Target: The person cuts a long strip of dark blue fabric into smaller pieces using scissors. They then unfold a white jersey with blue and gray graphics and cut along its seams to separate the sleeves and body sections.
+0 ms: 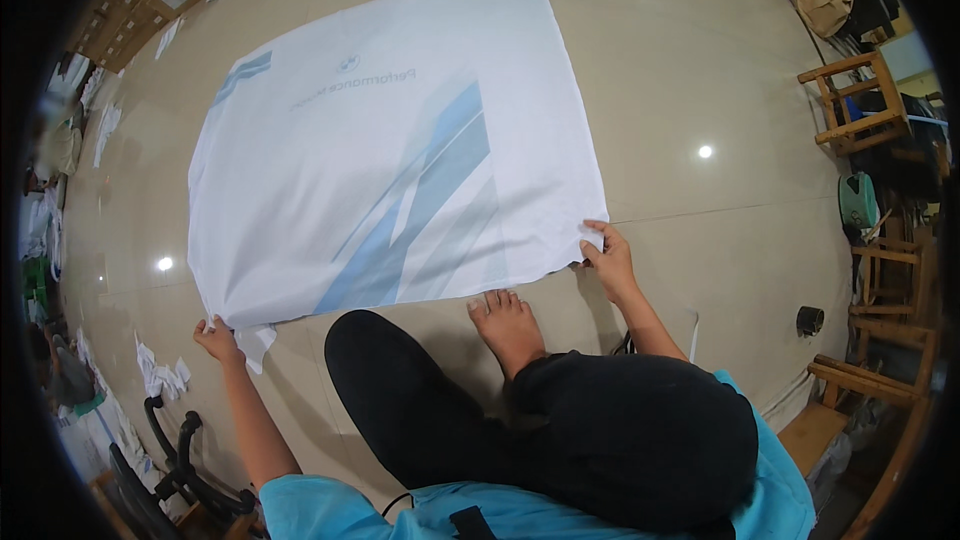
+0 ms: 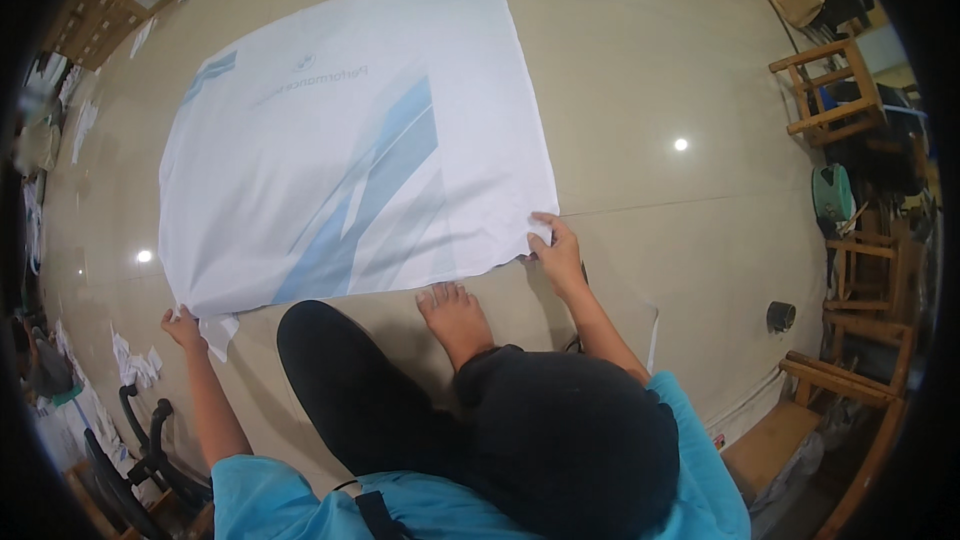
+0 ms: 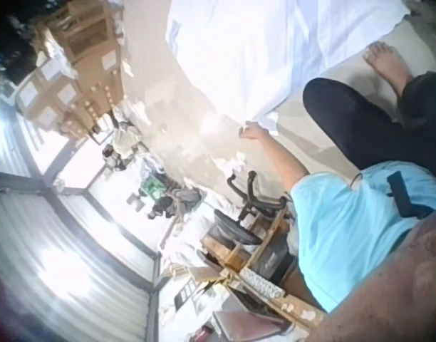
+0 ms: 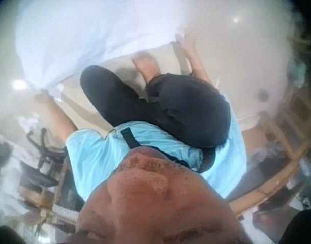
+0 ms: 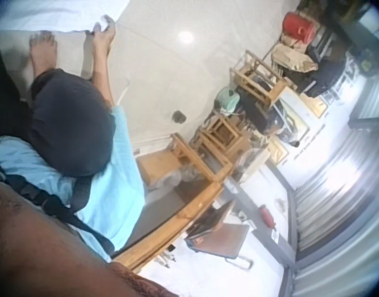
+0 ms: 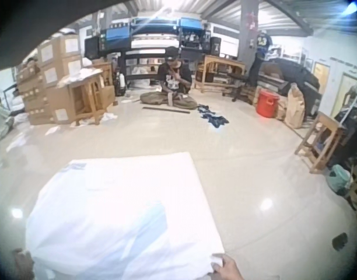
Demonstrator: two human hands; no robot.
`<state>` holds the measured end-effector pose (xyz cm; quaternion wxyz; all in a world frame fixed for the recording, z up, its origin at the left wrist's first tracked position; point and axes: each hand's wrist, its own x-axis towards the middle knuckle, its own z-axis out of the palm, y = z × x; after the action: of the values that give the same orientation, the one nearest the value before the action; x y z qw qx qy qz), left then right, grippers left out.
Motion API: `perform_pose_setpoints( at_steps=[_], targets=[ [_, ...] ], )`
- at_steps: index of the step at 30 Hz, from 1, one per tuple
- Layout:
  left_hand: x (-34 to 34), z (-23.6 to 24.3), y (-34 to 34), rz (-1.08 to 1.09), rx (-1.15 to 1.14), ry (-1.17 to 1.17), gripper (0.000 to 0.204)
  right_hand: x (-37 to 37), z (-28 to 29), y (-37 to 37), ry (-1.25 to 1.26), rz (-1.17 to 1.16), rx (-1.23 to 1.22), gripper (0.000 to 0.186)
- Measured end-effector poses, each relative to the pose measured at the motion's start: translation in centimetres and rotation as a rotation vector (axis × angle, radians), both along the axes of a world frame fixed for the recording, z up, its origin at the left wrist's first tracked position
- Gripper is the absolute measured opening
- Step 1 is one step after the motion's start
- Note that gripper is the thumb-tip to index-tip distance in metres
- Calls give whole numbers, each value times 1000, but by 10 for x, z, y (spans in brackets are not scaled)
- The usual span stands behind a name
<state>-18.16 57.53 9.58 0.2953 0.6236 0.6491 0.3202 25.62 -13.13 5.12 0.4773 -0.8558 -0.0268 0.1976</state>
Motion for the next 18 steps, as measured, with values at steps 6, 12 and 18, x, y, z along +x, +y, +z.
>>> perform_pose_setpoints(
  at_steps=[6, 12, 18],
  targets=[
    [26, -24, -117, -661, 503, 617, 65, -17, 26, -16, 36, 250, -302, 57],
    [47, -34, -169, -880, 161, 363, 35, -26, -43, -44, -199, 289, -226, 60],
    [45, -46, -156, -782, 340, 440, 23, -6, -33, -46, -132, 347, -330, 59]
  ],
)
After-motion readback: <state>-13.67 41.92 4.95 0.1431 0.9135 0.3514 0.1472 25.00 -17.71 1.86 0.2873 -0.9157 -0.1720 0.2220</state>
